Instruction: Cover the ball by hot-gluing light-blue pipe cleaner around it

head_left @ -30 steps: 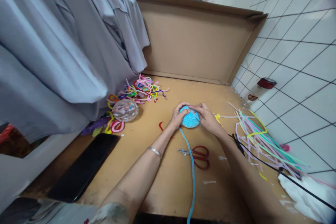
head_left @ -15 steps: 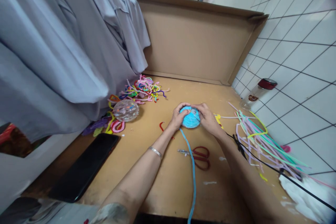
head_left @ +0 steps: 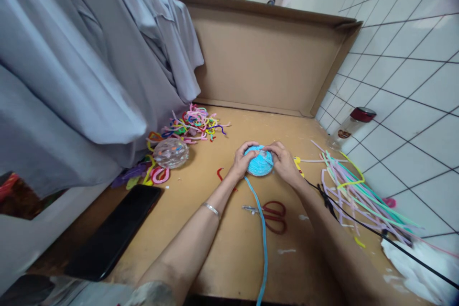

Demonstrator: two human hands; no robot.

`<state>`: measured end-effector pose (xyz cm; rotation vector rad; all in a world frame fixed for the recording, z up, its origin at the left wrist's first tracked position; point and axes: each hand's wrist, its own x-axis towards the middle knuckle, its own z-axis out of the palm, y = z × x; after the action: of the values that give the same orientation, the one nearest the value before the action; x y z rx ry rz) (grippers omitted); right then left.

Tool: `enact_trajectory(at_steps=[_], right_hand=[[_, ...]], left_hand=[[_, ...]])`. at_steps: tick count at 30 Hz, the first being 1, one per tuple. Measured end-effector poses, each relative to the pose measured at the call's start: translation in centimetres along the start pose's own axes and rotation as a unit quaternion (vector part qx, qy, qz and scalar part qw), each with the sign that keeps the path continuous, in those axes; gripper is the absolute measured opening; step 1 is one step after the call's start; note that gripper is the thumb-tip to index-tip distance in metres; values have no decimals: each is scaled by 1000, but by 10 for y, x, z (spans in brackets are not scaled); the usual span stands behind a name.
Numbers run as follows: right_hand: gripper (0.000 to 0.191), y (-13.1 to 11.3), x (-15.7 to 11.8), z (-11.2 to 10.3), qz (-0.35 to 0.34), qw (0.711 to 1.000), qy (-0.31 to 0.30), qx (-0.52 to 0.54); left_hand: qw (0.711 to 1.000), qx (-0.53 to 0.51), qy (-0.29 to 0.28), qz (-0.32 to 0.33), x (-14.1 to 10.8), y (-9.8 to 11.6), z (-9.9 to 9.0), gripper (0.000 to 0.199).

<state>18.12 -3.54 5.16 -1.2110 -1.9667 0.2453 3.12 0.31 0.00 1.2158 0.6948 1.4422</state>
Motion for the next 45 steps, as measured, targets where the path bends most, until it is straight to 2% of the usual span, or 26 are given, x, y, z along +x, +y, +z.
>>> enact_trajectory(at_steps=[9, 16, 21, 26, 30, 34, 40, 42, 45], right_hand=[[39, -6, -2, 7, -27, 996, -25, -84], [47, -1, -2, 3, -27, 999, -20, -43], [44, -2, -2, 4, -18, 997, -32, -66], [41, -9, -2, 1, -14, 998, -41, -38], [36, -19, -2, -1, -15, 996, -63, -68], [39, -25, -2, 0, -16, 995, -75, -68], [39, -21, -2, 2, -12, 997, -57, -48], [40, -19, -2, 2, -8, 998, -56, -38], [39, -16, -1, 1, -3, 998, -63, -27]], left_hand=[[1000, -8, -11, 5, -1, 2, 0, 32], [1000, 4, -5, 2, 0, 1, 0, 33], [1000, 5, -9, 3, 0, 1, -1, 33], [1000, 14, -5, 0, -1, 4, 1, 32], [1000, 19, -7, 10, -1, 3, 0, 31], [1000, 10, -11, 9, -2, 2, -1, 32], [998, 37, 2, 45, -5, 2, 0, 28], [998, 39, -11, 43, -6, 1, -2, 34], [997, 41, -61, 26, -6, 3, -10, 49]])
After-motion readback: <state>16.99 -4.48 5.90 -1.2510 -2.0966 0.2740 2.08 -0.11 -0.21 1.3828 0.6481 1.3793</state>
